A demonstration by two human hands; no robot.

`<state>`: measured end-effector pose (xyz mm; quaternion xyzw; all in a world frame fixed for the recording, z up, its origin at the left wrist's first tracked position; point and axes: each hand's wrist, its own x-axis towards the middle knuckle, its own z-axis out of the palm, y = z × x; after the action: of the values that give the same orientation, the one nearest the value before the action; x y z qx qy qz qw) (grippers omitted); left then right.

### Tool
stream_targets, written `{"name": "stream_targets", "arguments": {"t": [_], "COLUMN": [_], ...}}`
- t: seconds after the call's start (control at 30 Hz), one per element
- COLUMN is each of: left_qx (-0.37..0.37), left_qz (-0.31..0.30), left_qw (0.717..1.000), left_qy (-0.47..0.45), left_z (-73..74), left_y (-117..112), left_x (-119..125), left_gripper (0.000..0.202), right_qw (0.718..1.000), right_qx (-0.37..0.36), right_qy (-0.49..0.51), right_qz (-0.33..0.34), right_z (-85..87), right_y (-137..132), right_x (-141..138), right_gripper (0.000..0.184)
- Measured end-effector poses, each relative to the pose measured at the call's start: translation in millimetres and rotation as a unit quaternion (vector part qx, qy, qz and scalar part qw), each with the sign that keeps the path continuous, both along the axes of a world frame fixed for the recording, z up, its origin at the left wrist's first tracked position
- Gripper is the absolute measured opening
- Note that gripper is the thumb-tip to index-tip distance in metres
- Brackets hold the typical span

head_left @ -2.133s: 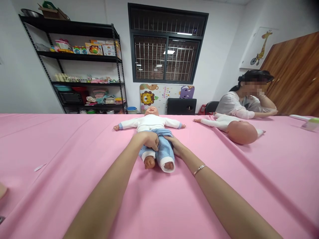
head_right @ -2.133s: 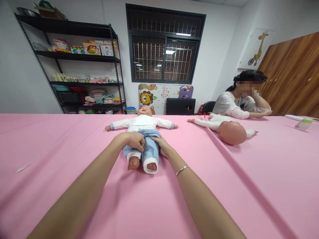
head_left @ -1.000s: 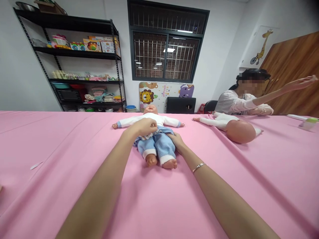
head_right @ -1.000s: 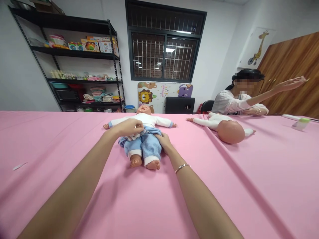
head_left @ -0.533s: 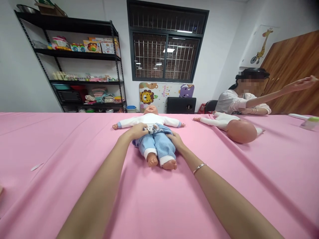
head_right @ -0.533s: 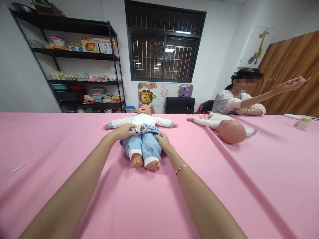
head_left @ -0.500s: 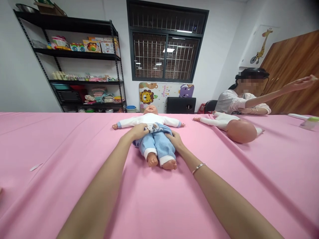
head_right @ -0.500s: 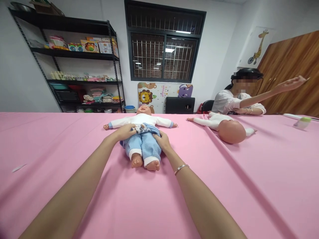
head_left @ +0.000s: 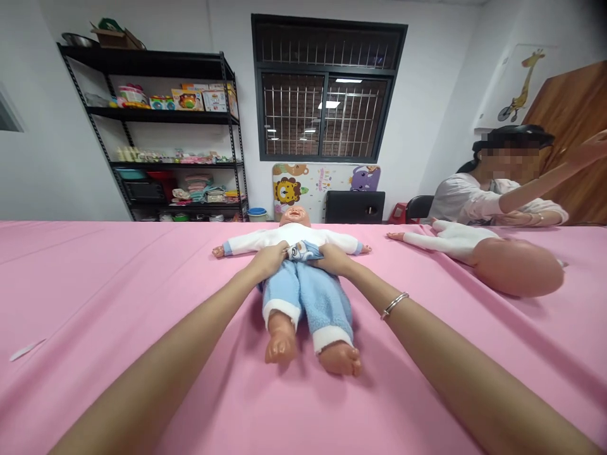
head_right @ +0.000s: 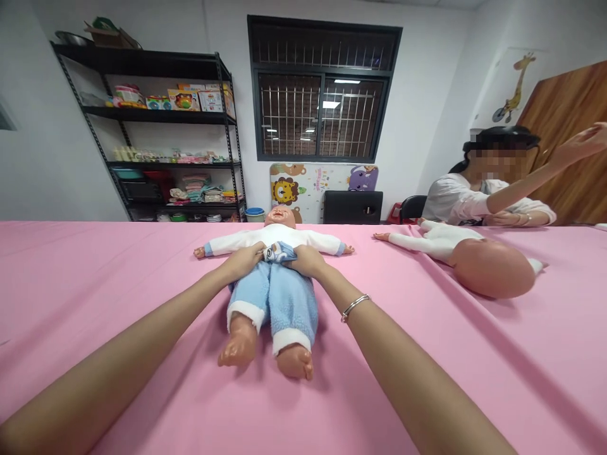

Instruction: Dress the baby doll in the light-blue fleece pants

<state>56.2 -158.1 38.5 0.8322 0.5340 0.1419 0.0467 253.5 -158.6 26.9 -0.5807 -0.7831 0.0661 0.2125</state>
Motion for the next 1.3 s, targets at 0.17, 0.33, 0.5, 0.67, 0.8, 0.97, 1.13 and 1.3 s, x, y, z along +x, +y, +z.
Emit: {"name": "stream_targets", "arguments": {"t": [0.17,0.33,0.5,0.67,0.8,0.97,1.13,1.3], "left_qx": [0.015,0.024,0.024,0.025,0.004,-0.047,-0.082,-0.24], "left_qz": [-0.031,-0.086,-0.055,-0.019,-0.075,-0.049,0.091,0.059], "left_qw": [0.999,0.988,0.974,0.982,0.98,0.964,0.915,0.799], "left_qy": [-0.006,-0.128,-0.22,-0.187,-0.186,-0.257,-0.383,-0.549], "left_z": [-7.8,-15.9,-28.5,-34.7,-34.6,-34.0,-29.4,-24.4], "left_y": [18,25,15,10,8,4,-2,-1], "left_x": [-4,-12,-18,-30,-40,-38,-30,-24], "left_gripper": [0.017,0.031,0.036,0.037,0.03,0.037,0.033,0.025], "right_qw": [0.996,0.995,0.994,0.99,0.988,0.977,0.907,0.72], "right_qx": [-0.055,0.048,0.075,0.081,0.073,0.012,-0.066,-0.211], "right_qy": [0.048,0.085,0.07,0.078,0.106,0.214,0.414,0.661], "right_qz": [0.057,0.011,-0.039,-0.08,-0.087,-0.006,0.028,0.008], "right_z": [-11.5,-36.5,-46.0,-42.5,-42.6,-45.2,-46.5,-37.4], "right_y": [22,23,14,12,11,6,7,12], "right_x": [1,6,8,8,9,17,19,11], "right_gripper": [0.03,0.026,0.023,0.03,0.03,0.035,0.023,0.029]}}
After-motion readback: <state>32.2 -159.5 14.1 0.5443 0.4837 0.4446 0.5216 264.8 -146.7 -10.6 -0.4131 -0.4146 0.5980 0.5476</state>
